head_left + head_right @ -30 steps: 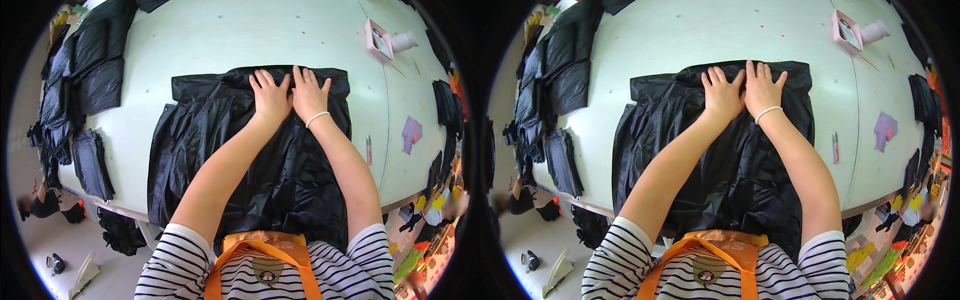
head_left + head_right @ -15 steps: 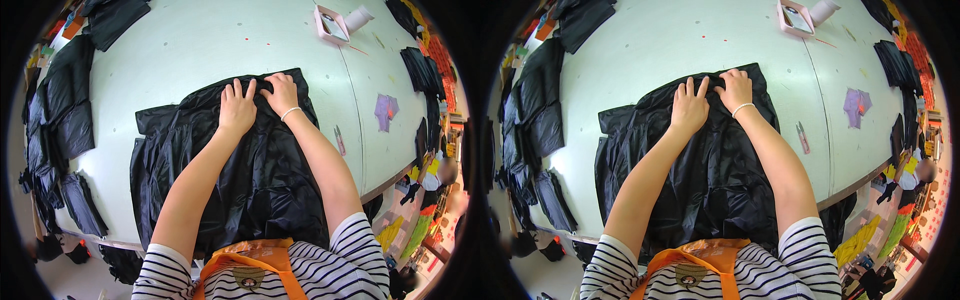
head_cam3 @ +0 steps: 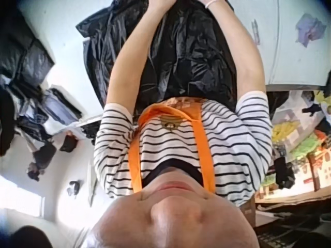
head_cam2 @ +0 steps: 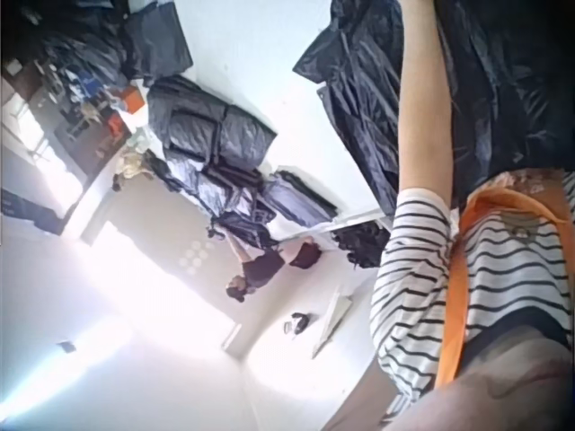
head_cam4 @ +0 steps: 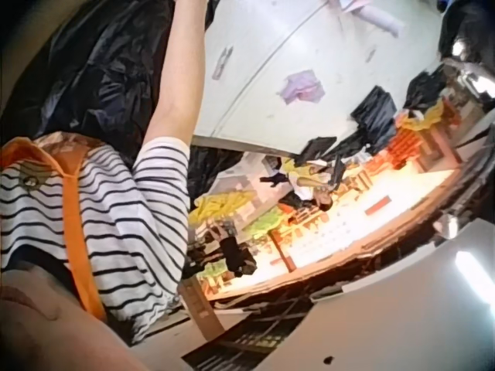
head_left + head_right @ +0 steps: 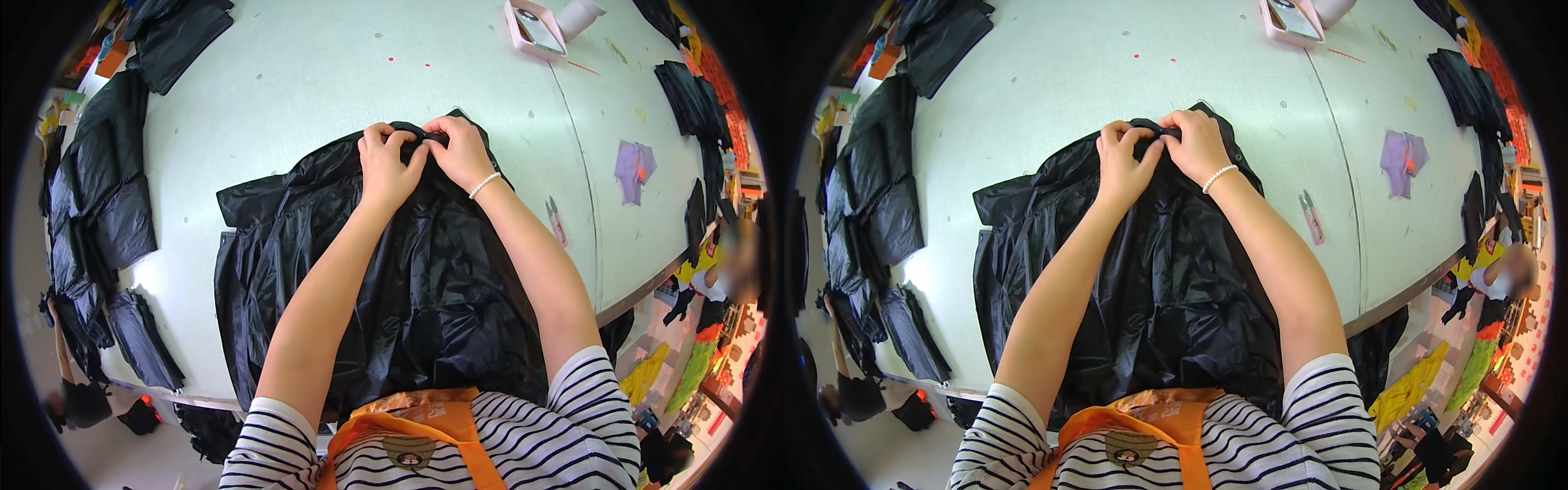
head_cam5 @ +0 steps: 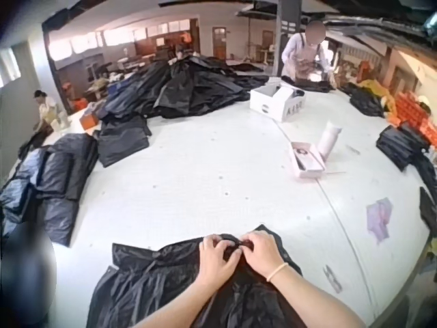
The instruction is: The person folds a black jacket on a white table. They align the sleeves, fold the jacket in half, and smooth the fabric. The jacket is then placed on a stack of similar folded garments.
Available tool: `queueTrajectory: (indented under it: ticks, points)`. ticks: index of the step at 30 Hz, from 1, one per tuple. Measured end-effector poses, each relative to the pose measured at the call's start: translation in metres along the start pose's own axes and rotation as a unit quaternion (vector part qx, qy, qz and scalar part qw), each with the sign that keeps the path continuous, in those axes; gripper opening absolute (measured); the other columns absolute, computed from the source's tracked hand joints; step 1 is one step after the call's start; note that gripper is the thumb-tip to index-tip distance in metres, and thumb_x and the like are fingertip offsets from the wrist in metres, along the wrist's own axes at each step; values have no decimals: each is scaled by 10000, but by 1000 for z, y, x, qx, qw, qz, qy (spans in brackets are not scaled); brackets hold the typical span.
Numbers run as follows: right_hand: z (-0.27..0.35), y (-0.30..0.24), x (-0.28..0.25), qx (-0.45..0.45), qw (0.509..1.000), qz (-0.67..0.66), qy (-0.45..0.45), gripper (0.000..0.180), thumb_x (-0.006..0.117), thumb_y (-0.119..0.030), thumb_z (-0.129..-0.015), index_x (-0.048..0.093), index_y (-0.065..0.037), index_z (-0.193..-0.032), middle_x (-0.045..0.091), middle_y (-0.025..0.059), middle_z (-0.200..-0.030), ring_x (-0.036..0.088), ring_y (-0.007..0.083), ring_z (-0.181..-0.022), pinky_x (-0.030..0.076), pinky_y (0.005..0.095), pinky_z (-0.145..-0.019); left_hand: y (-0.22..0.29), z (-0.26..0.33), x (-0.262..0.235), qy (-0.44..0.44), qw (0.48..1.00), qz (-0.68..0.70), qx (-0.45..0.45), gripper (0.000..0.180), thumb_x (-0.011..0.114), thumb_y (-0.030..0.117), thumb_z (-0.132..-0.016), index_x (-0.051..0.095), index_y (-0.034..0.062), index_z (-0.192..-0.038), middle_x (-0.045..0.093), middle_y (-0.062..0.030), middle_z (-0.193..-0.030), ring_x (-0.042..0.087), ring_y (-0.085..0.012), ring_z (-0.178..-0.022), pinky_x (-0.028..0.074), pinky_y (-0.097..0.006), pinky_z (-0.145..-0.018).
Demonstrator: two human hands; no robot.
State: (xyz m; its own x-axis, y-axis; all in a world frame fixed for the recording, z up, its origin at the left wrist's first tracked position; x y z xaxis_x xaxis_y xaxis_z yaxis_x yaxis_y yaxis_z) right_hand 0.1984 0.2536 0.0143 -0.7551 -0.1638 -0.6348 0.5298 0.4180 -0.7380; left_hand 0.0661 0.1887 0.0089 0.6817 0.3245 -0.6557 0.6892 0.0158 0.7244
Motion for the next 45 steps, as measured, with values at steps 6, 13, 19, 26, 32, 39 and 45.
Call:
queueTrajectory:
  ticks: [6, 13, 19, 26, 32, 39, 45]
  points:
    - [3, -9, -5, 30, 999, -41, -6, 168, 693, -43, -736, 681, -59, -903, 675, 103, -866, 627, 278, -826, 500, 353, -757, -4, -11, 8, -3, 994, 60, -96, 225, 686, 272, -811, 696, 54, -866, 569, -121, -1087, 485, -318, -1048, 386, -410, -902]
    - [4, -5, -9, -95, 991, 84, 32, 114, 743, -121, -707, 717, -166, -808, 603, -37, -760, 556, 171, -855, 373, 340, -772, -4, -16, 2, -53, 984, 128, -110, 292, 675, 264, -831, 651, -26, -813, 638, -142, -754, 594, -280, -689, 464, -343, -674]
    - [5, -14, -17, -64, 986, 126, 87, 63, 758, -159, -692, 713, -185, -727, 615, -63, -760, 552, 160, -878, 327, 356, -838, 8, -40, -17, -153, 977, 6, -151, 277, 652, 258, -822, 621, -3, -737, 646, -191, -755, 622, -369, -755, 480, -433, -682]
    - [13, 3, -16, 49, 986, 102, 119, 57, 762, -184, -692, 708, -190, -711, 625, -59, -764, 552, 173, -884, 318, 371, -833, 1, -19, -30, -38, 975, -200, -89, 245, 639, 249, -826, 609, 9, -782, 646, -177, -782, 609, -363, -771, 467, -466, -721]
    - [24, 2, -12, 49, 980, 137, 140, 72, 761, -167, -702, 697, -177, -732, 628, -52, -787, 548, 189, -893, 326, 384, -832, -3, 11, -49, 37, 973, -224, -49, 177, 608, 196, -855, 611, 20, -849, 621, -157, -858, 564, -358, -856, 459, -450, -740]
    - [32, 3, -9, 52, 979, 154, 124, 74, 758, -162, -709, 692, -166, -742, 634, -47, -802, 548, 196, -925, 325, 392, -848, -12, 31, -39, 58, 955, -266, -113, 194, 570, 238, -901, 588, 44, -909, 599, -179, -966, 554, -372, -904, 458, -452, -758]
    - [36, -11, -2, -5, 955, 276, 110, 129, 622, -32, -763, 636, -133, -843, 611, 14, -919, 542, 230, -974, 330, 426, -912, -30, 31, -46, 35, 987, -50, -150, 173, 563, 164, -897, 555, 0, -840, 591, -177, -842, 556, -379, -853, 451, -451, -746]
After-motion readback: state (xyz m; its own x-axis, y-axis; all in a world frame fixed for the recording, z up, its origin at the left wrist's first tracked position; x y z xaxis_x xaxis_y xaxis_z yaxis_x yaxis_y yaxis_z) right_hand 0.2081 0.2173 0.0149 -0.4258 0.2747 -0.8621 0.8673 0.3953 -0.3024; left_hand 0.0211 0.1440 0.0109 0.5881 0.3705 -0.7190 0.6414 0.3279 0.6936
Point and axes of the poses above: each hand's wrist, its own z-axis away from the middle knuckle, its own x-axis out of the palm, y = z × x, the point moved 2 cm from there along -z, towards the middle knuckle
